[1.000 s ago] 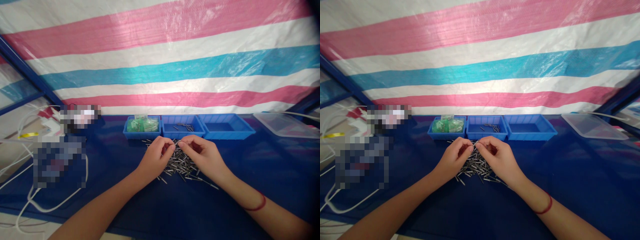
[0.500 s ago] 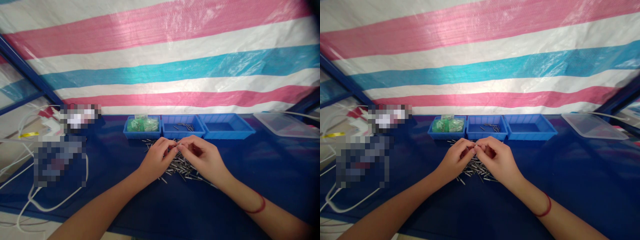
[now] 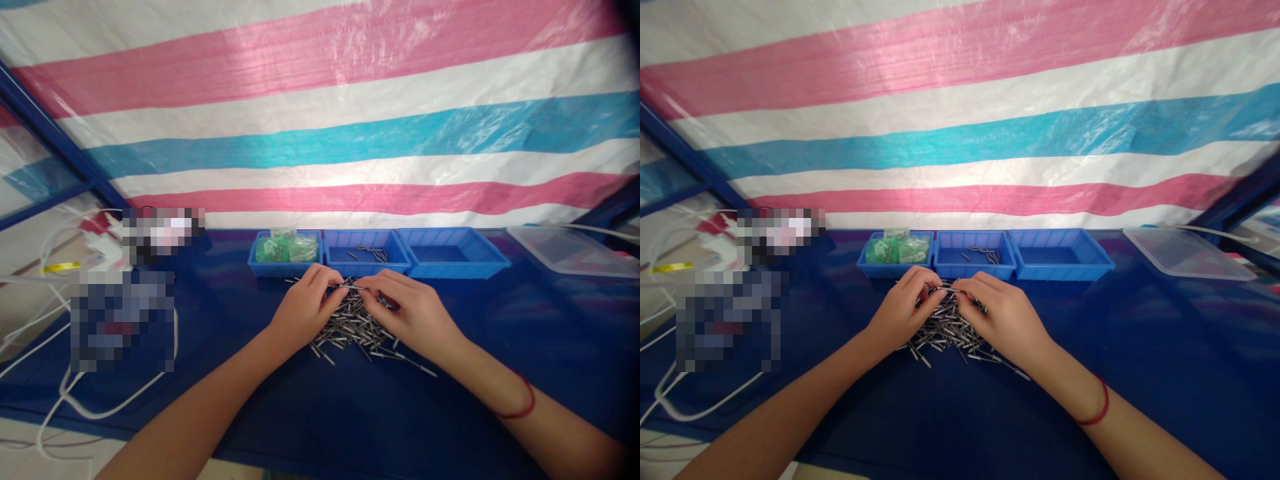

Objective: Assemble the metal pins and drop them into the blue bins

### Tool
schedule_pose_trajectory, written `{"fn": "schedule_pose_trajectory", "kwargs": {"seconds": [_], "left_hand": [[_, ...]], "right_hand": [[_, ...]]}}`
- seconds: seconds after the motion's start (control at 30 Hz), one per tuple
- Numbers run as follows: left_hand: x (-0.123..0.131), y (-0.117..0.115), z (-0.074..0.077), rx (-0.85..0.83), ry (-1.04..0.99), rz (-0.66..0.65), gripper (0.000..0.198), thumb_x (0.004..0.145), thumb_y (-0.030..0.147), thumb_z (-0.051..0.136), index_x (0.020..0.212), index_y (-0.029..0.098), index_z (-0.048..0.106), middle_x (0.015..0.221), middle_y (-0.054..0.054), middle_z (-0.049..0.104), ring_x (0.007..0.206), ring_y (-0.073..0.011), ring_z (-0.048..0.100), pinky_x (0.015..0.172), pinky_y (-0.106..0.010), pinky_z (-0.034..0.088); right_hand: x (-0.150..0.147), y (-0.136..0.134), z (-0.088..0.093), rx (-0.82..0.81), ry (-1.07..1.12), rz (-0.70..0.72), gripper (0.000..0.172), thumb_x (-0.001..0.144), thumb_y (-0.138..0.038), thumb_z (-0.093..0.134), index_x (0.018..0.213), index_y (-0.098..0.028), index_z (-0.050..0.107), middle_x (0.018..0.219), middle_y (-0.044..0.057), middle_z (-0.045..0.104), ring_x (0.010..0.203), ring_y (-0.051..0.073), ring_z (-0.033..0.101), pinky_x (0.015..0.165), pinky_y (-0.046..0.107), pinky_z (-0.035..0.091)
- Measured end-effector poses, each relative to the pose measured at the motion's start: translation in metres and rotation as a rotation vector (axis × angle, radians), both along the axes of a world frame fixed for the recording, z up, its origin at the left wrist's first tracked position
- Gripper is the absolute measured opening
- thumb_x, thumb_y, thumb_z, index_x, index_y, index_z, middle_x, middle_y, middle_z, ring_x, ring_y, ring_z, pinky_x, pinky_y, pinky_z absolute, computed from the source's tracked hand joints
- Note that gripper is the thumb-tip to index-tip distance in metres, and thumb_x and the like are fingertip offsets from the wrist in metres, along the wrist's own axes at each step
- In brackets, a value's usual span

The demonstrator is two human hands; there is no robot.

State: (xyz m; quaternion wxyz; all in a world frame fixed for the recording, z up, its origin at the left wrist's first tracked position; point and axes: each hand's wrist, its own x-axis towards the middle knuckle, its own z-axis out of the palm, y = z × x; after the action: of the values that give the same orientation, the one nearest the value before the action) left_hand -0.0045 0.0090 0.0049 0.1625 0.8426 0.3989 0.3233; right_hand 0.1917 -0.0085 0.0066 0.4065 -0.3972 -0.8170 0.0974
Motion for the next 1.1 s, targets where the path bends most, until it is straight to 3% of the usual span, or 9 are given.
{"fn": "schedule_pose_trajectory", "kwargs": {"seconds": [0.2, 0.3, 0.4, 0.53, 0.7, 0.9, 1.1], "left_hand": [[0.0, 0.0, 0.001, 0.015, -0.047, -0.005, 0.014, 0.094, 0.03, 0.046, 0.096, 0.017, 0.053, 0.095, -0.005, 0.057, 0.075, -0.013, 0.053, 0.074, -0.026, 0.044], [0.001, 0.0, 0.002, -0.018, -0.087, 0.022, 0.018, 0.093, 0.031, 0.048, 0.102, 0.017, 0.054, 0.094, -0.004, 0.057, 0.069, -0.0113, 0.052, 0.072, -0.026, 0.045], [0.001, 0.0, 0.002, -0.049, -0.095, 0.038, 0.027, 0.093, 0.033, 0.049, 0.115, 0.017, 0.051, 0.094, -0.003, 0.057, 0.064, -0.0102, 0.051, 0.071, -0.026, 0.045], [0.0, 0.0, 0.004, -0.057, -0.018, 0.016, 0.032, 0.093, 0.032, 0.047, 0.121, 0.017, 0.048, 0.096, -0.004, 0.06, 0.067, -0.0114, 0.053, 0.072, -0.027, 0.046], [-0.008, 0.005, 0.008, -0.041, 0.167, -0.004, 0.025, 0.093, 0.03, 0.045, 0.113, 0.019, 0.057, 0.099, -0.004, 0.063, 0.076, -0.0142, 0.058, 0.072, -0.027, 0.046], [-0.026, 0.016, 0.018, -0.069, 0.348, -0.054, 0.023, 0.091, 0.021, 0.044, 0.1, 0.019, 0.065, 0.098, -0.005, 0.065, 0.084, -0.0169, 0.062, 0.076, -0.027, 0.046], [-0.032, 0.017, 0.025, -0.156, 0.457, -0.182, 0.02, 0.087, 0.019, 0.048, 0.095, 0.019, 0.066, 0.089, -0.003, 0.065, 0.077, -0.0154, 0.061, 0.071, -0.025, 0.046]], "right_hand": [[-0.003, 0.001, 0.001, -0.174, 0.018, -0.024, 0.02, 0.089, -0.022, 0.051, 0.095, -0.018, 0.07, 0.078, 0.004, 0.065, 0.063, 0.013, 0.055, 0.06, 0.027, 0.043], [-0.002, 0.005, -0.001, -0.314, 0.133, -0.022, 0.022, 0.088, -0.03, 0.052, 0.092, -0.018, 0.071, 0.078, 0.004, 0.066, 0.065, 0.015, 0.056, 0.06, 0.027, 0.043], [0.002, 0.016, -0.004, -0.419, 0.3, -0.118, 0.03, 0.086, -0.041, 0.053, 0.09, -0.017, 0.071, 0.075, 0.004, 0.065, 0.065, 0.016, 0.055, 0.059, 0.028, 0.043], [0.013, 0.031, -0.006, -0.517, 0.532, -0.282, 0.036, 0.082, -0.05, 0.055, 0.087, -0.017, 0.069, 0.064, 0.0, 0.057, 0.049, 0.011, 0.043, 0.045, 0.025, 0.032], [0.02, 0.033, -0.002, -0.634, 0.73, -0.232, 0.032, 0.081, -0.048, 0.057, 0.09, -0.019, 0.066, 0.069, 0.0, 0.054, 0.044, 0.008, 0.033, 0.038, 0.023, 0.022], [0.02, 0.027, -0.002, -0.544, 0.498, -0.195, 0.028, 0.082, -0.041, 0.055, 0.081, -0.016, 0.068, 0.069, 0.003, 0.059, 0.049, 0.01, 0.043, 0.042, 0.024, 0.031], [0.012, 0.019, -0.004, -0.395, 0.154, -0.111, 0.028, 0.087, -0.034, 0.048, 0.084, -0.016, 0.069, 0.07, 0.003, 0.066, 0.062, 0.015, 0.057, 0.055, 0.027, 0.044]]}}
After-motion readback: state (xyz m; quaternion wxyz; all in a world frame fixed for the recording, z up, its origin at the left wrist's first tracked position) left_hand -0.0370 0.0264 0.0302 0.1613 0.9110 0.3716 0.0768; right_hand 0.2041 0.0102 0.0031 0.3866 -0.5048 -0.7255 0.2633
